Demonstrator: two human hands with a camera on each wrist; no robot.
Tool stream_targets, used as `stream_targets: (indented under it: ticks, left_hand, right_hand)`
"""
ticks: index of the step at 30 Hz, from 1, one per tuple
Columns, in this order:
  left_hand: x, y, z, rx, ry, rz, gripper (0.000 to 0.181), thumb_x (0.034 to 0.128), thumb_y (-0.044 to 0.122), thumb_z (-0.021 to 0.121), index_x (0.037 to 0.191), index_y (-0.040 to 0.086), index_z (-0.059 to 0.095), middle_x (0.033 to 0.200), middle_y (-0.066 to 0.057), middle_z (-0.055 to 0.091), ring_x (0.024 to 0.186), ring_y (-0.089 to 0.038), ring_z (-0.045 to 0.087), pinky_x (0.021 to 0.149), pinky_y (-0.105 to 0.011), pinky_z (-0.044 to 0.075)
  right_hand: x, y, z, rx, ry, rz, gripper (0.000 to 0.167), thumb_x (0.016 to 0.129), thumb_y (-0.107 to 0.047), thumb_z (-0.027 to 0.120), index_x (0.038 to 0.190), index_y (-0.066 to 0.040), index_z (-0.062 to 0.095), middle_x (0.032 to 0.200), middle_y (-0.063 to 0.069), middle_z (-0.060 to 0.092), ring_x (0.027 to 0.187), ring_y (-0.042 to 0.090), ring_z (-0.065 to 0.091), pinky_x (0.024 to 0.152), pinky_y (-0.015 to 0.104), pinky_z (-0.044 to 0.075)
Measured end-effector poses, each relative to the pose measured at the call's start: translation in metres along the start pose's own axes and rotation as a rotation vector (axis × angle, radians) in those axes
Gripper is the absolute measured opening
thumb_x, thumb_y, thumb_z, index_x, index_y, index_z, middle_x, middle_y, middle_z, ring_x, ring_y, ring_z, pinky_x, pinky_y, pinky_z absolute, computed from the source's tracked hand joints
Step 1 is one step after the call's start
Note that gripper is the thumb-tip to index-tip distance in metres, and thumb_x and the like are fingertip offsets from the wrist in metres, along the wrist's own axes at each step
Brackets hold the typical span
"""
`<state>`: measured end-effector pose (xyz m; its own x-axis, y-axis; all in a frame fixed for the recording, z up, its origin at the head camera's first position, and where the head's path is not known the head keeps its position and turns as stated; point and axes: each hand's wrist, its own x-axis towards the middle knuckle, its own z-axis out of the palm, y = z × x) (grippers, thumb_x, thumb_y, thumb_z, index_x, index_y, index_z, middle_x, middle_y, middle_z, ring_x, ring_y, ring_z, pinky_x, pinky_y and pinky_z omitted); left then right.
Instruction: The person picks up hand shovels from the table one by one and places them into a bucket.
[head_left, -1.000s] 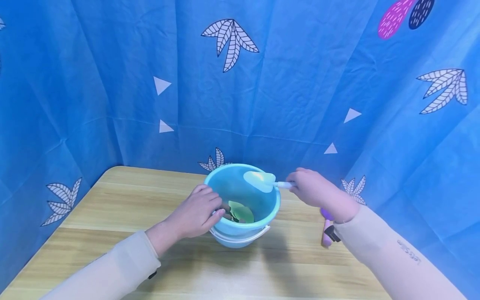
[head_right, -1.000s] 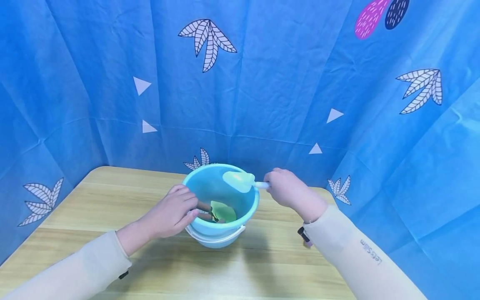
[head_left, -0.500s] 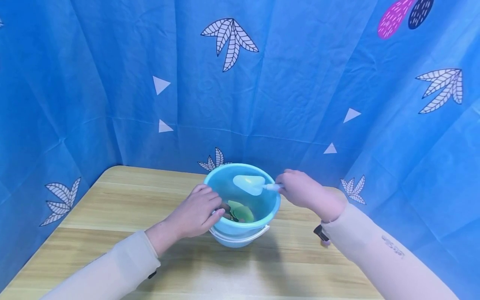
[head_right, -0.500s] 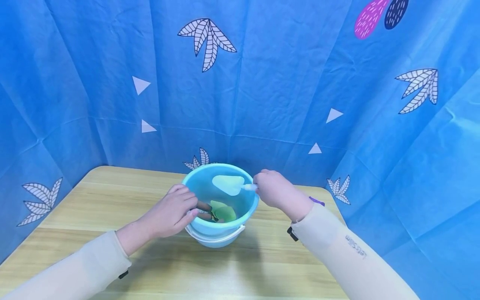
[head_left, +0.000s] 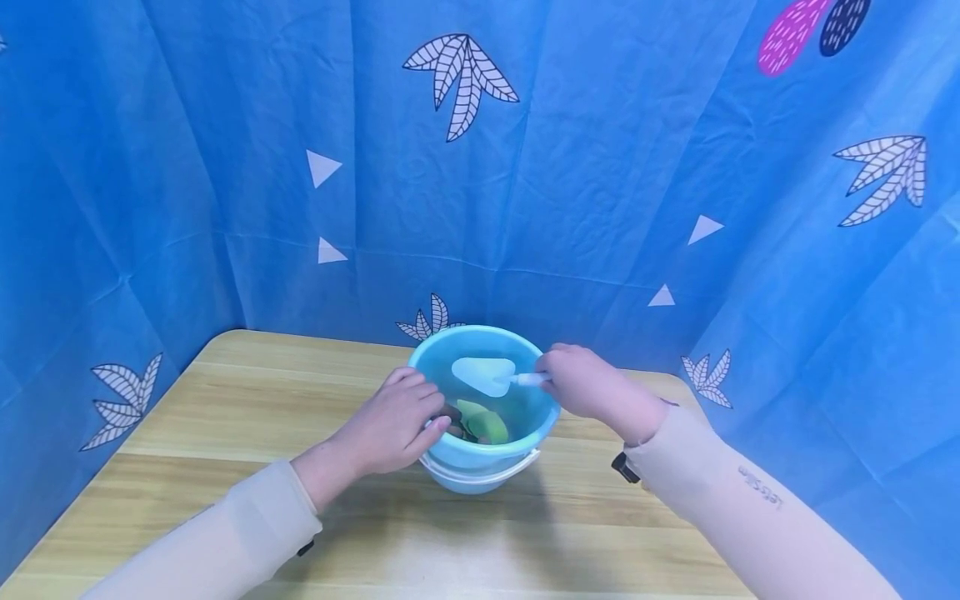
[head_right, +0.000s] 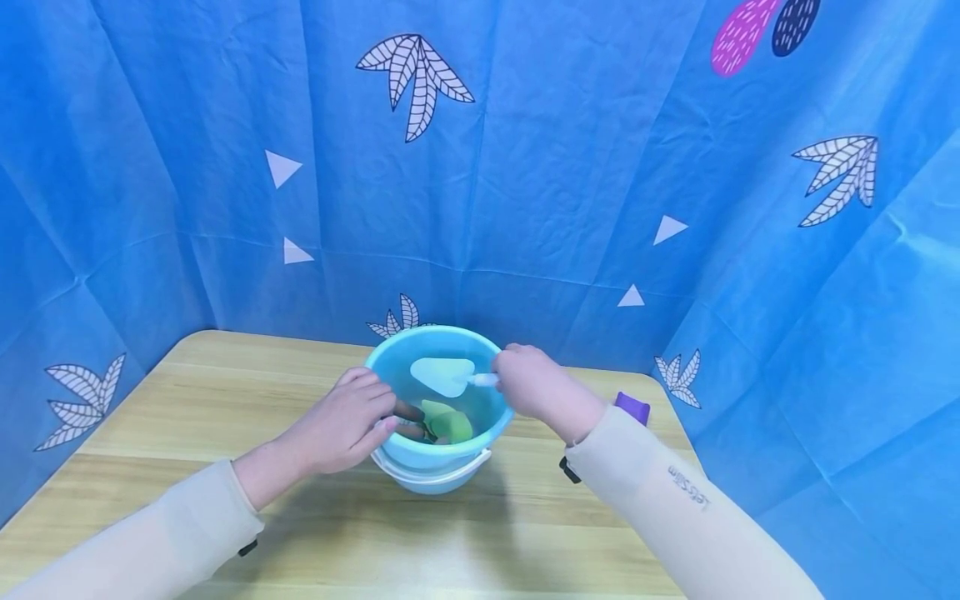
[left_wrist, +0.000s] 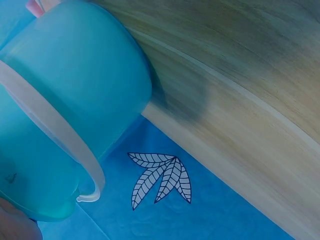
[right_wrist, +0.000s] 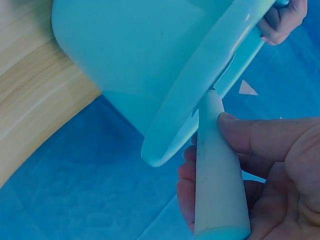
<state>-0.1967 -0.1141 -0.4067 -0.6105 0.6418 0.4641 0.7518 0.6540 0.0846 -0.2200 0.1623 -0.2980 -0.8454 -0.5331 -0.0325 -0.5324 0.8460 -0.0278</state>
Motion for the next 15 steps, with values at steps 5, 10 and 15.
stream_targets:
  ticks: [5,10,15]
  left_hand:
    - [0.0,0.0,0.0,0.001,-0.002,-0.002,0.031,0.1033,0.039,0.043,0.095,0.02,0.066,0.089,0.008,0.063,0.093,-0.014,0.052,0.103,-0.042,0.035]
    - [0.0,0.0,0.0,0.0,-0.002,-0.003,0.03,0.1034,0.039,0.043,0.095,0.02,0.066,0.089,0.008,0.064,0.094,-0.014,0.052,0.103,-0.042,0.035]
    - [0.0,0.0,0.001,0.001,0.007,-0.001,0.03,0.1031,0.039,0.044,0.094,0.02,0.066,0.088,0.008,0.063,0.092,-0.014,0.052,0.102,-0.041,0.036]
  right_hand:
    - [0.005,-0.003,0.006,-0.001,-0.008,-0.008,0.008,0.093,-0.007,0.069,0.097,-0.004,0.075,0.08,0.002,0.061,0.076,0.019,0.053,0.075,0.037,0.049]
    - [0.01,-0.006,0.011,-0.006,-0.019,0.014,0.007,0.093,-0.01,0.07,0.094,-0.006,0.075,0.08,0.001,0.062,0.074,0.017,0.054,0.074,0.035,0.05]
    - [0.016,-0.01,0.015,-0.003,-0.024,0.034,0.006,0.093,-0.011,0.071,0.09,-0.007,0.074,0.08,0.001,0.063,0.074,0.017,0.055,0.074,0.033,0.052]
